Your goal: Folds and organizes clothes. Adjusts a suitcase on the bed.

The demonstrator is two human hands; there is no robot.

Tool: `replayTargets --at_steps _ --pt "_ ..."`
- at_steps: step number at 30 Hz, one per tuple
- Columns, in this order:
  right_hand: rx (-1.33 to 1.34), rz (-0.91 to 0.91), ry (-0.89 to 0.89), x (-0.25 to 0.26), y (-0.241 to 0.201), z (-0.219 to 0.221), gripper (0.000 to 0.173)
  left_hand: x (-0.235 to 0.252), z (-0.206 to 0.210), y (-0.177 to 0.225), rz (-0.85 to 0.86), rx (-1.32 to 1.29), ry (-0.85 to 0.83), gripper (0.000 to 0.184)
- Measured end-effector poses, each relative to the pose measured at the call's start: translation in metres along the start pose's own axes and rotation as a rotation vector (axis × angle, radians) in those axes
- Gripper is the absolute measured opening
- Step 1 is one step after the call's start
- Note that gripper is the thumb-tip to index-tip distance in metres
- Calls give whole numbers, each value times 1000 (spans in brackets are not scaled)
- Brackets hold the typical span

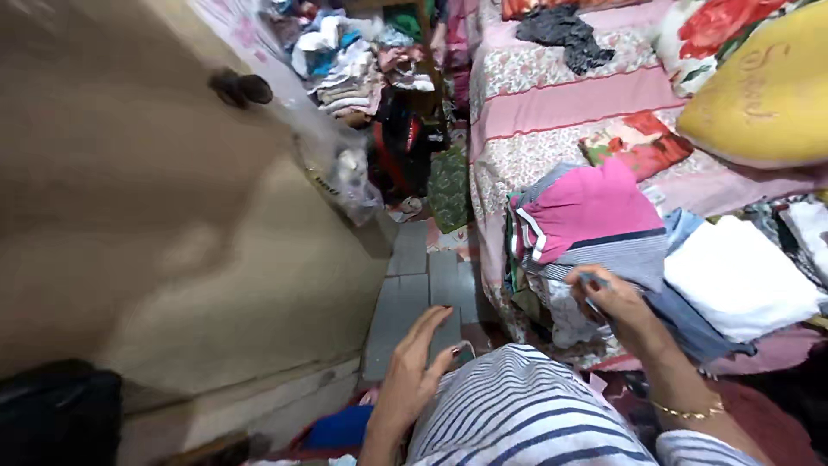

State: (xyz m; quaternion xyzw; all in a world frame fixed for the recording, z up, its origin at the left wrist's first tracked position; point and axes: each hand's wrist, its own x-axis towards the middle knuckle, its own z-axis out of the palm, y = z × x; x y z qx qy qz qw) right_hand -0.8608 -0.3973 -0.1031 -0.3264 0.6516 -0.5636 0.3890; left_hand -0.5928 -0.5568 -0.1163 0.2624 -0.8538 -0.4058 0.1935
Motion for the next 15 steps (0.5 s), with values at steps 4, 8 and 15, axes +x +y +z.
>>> replayTargets --at_steps 4,8,15 --pt "-142 -68 -65 -3 -4 34 48 51 22 -2 84 -255 -267 48" --pt "-22 -106 -52 8 -10 65 56 101 39 -5 223 -504 -468 47" --pt "83 -146 393 12 -17 94 56 164 64 -8 263 -904 -723 8"
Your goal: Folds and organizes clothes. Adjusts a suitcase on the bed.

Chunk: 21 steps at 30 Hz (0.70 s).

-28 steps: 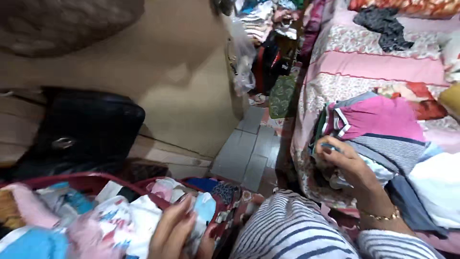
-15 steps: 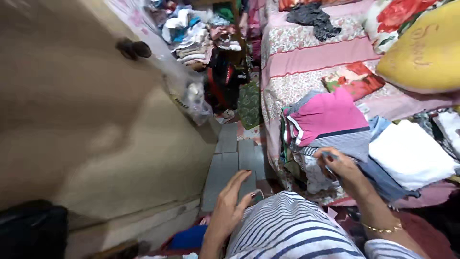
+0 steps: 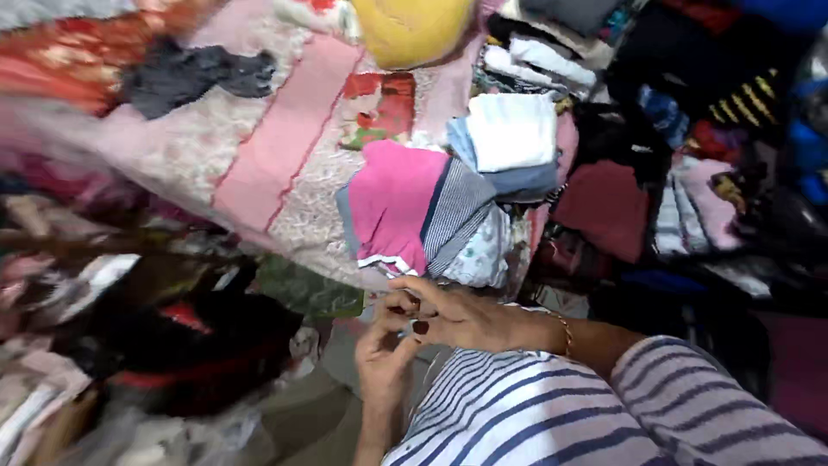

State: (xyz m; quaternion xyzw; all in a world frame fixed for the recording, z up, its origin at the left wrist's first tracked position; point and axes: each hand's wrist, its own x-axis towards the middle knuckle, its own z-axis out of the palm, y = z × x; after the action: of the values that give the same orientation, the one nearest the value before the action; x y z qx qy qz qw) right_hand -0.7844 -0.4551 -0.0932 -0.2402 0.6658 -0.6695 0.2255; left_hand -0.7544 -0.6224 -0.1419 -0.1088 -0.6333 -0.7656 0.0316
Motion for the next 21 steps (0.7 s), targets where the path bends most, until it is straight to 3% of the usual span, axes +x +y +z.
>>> replayTargets --at_steps 2,5,8,10,12,14,17,19,21 --pt "12 23 107 -16 2 -1 56 13 5 1 -51 -176 -33 9" --pt "51 32 405 -50 20 1 57 35 13 2 -116 -332 -148 8" --pt "86 186 679 -90 37 -11 53 67 21 5 -64 -245 -250 15" --pt "39 413 801 -111 50 -32 49 97 20 5 100 33 -291 15" --pt "10 682 847 -131 66 -62 47 129 18 3 284 546 -306 21" --pt "73 849 907 -151 91 -92 48 157 28 2 265 1024 -348 32" --pt "415 839 1159 -180 134 -140 44 181 48 -39 -29 1379 -403 35" --pt "747 762 1323 -186 163 -167 42 181 46 -67 -7 1428 -340 35" --pt "971 659 1464 -181 189 -182 59 178 49 -74 33 1424 -281 34"
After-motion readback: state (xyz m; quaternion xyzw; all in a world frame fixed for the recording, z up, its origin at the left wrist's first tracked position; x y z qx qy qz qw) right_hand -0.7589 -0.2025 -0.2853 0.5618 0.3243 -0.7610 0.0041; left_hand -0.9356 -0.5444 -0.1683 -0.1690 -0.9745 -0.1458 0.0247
